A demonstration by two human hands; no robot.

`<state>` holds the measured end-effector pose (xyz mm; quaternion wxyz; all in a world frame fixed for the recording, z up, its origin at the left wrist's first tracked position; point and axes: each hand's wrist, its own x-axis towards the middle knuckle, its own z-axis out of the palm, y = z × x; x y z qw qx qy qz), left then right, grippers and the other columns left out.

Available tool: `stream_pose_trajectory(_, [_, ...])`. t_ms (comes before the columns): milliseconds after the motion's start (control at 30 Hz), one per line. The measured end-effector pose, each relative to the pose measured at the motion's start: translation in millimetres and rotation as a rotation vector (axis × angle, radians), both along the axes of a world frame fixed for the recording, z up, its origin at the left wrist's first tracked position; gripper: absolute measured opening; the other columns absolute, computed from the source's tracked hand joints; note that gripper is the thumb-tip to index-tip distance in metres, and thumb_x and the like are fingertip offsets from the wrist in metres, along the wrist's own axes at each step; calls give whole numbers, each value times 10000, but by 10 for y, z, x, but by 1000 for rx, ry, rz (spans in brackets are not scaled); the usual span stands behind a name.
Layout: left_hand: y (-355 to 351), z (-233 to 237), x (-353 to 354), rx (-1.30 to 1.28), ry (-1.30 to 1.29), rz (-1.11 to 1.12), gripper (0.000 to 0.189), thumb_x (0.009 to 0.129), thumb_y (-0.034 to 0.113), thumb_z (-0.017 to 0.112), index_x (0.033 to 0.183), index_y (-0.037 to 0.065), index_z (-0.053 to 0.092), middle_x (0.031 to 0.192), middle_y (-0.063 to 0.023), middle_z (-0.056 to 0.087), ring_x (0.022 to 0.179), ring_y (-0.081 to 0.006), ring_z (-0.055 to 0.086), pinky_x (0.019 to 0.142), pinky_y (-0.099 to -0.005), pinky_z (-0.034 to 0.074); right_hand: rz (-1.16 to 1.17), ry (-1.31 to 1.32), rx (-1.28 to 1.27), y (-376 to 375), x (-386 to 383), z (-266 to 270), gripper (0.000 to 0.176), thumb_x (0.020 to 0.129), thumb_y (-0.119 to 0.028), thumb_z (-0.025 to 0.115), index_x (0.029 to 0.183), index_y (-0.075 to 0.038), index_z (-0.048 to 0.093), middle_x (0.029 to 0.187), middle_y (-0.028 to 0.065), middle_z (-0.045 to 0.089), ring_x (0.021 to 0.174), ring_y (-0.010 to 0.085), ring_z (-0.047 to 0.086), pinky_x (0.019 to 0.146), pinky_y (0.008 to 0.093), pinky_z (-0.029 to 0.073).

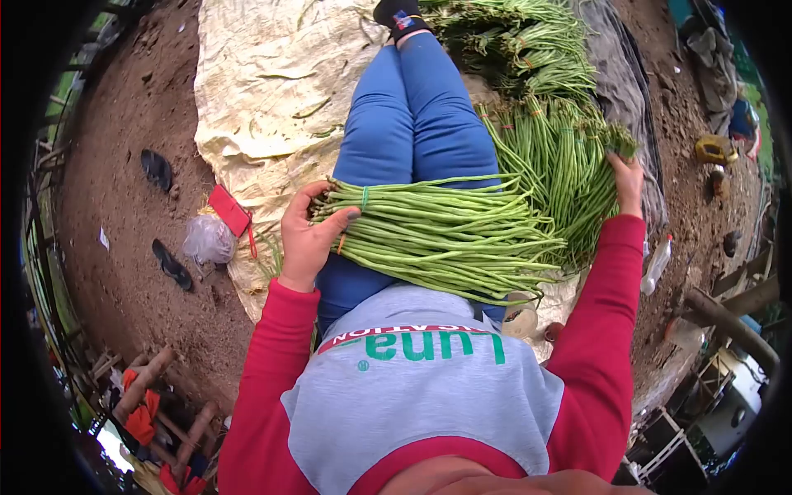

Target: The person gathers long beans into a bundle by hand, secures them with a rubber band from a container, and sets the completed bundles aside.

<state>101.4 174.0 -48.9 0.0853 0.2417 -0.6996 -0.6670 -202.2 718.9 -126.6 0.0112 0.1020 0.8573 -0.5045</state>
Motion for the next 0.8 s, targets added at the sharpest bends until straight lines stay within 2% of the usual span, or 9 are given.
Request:
stream_pose_trajectory(233, [-93,-55,-44,50,89,20,430,802,105,855,1149,-10,629,991,-34,693,876,-83,638,806,-235,524,392,-131,-174,-494,860,2162,292,895,-69,696,1177,10,690,1089,99,741,940,131,695,835,283,545])
stream_pose_trajectory(367, [-66,-40,-57,23,167,91,429,826,127,840,1168,-11,621,975,-41,700,863,-85,638,788,-233,526,594,-130,-115,-1873,1057,2878,337,867,-40,695,1199,11,670,1044,75,738,905,111,679,791,254,528])
stream_pose_trajectory(500, [-77,-135,-80,98,170,126,408,858,126,811,1178,-28,612,993,-55,703,868,-90,643,796,-237,532,1029,-335,51,-3410,968,2216,294,838,-55,714,1127,-16,674,890,36,702,807,79,608,725,274,501])
stream_pose_trajectory(533, [-79,-207,-100,134,188,147,392,877,129,794,1183,-30,608,998,-50,697,866,-90,639,775,-237,533,1148,-214,-35,-3753,1027,1658,304,821,-62,711,1120,-19,675,885,53,718,794,110,620,724,300,506])
stream_pose_trajectory(567, [-122,-312,-112,135,188,168,392,877,129,794,1183,-30,608,998,-50,697,866,-90,639,775,-237,533,1183,-193,91,-4084,1193,1323,305,789,-123,721,1073,-16,686,896,135,732,804,218,681,750,351,520])
stream_pose_trajectory(633, [-225,-399,-108,296,93,243,377,891,137,782,1187,-21,610,1025,-52,685,856,-85,629,757,-229,526,1261,-138,343,-4444,1279,1135,321,766,-199,718,1030,-17,697,917,219,715,861,349,696,784,402,524])
stream_pose_trajectory(700, [-313,-468,-6,381,101,241,371,923,179,754,1199,-23,613,1044,-68,674,896,-97,615,798,-240,513,1278,-144,352,-4548,1308,1080,327,763,-226,715,1010,-13,699,923,235,706,890,381,681,797,421,521])
stream_pose_trajectory(767, [-402,-538,75,326,55,138,476,952,248,721,1305,-23,554,1123,-77,647,989,-100,587,888,-262,493,1268,-160,362,-4593,1347,1060,337,759,-253,712,990,-9,701,930,252,697,918,413,665,809,439,519])
stream_pose_trajectory(800, [-457,-524,160,495,37,120,857,898,448,746,1510,4,343,1375,-148,540,1267,-200,508,1067,-325,412,1272,-149,427,-4636,1334,1090,351,761,-220,741,1041,-12,703,923,219,714,885,357,687,802,405,524])
